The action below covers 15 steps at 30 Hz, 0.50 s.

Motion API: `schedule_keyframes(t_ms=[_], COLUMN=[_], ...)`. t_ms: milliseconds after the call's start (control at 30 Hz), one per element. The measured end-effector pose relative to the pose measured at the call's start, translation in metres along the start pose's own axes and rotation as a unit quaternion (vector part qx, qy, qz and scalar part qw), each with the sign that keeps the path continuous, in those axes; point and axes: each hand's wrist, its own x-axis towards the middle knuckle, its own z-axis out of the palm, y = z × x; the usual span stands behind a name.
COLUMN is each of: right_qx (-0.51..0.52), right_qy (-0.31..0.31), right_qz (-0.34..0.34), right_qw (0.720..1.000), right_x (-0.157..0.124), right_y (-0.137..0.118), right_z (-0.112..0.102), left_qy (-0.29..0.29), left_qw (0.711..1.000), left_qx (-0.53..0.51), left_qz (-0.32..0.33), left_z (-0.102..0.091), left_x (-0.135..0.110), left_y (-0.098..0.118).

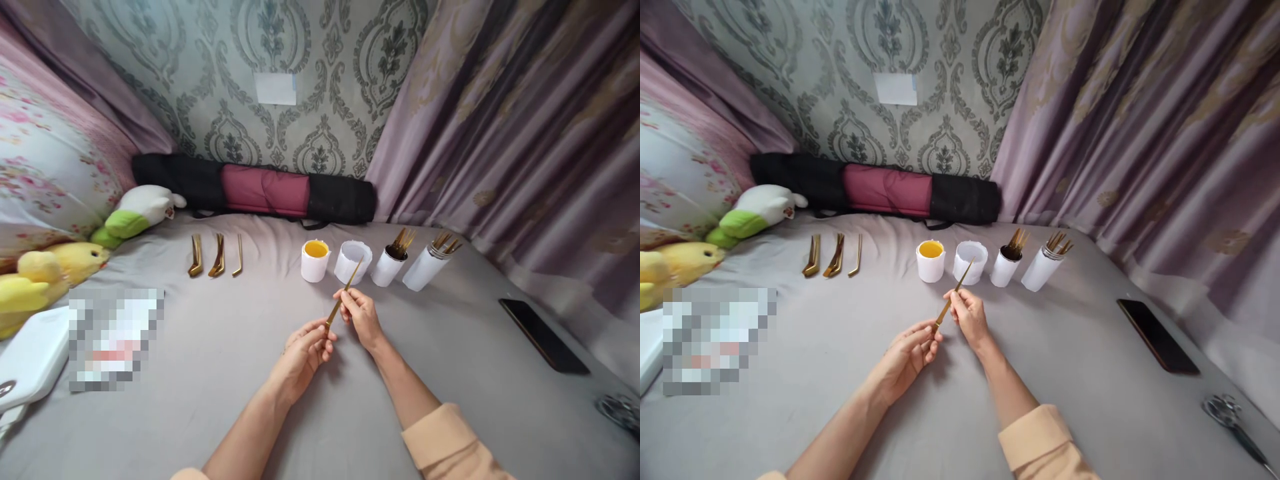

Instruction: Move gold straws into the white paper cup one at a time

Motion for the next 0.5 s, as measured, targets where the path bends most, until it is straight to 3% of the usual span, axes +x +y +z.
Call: schedule_keyframes(t_ms=[300, 500], right_qx=[-0.030, -0.033], right_qy=[-0.006, 0.022], right_qz=[0.008, 0.012], right_qw=[0.999, 0.999], right_x=[-0.003, -0.001], right_y=[-0.010, -0.017], right_z=[-0.005, -0.011], left_qy=[0.003, 0.002], left_qw=[1.000, 0.999], left_qx=[-0.004, 0.005], left_qz=[-0.023, -0.034], left_z=[0.001, 0.002], left_x=[0.000, -0.003], left_y=[0.000, 0.001])
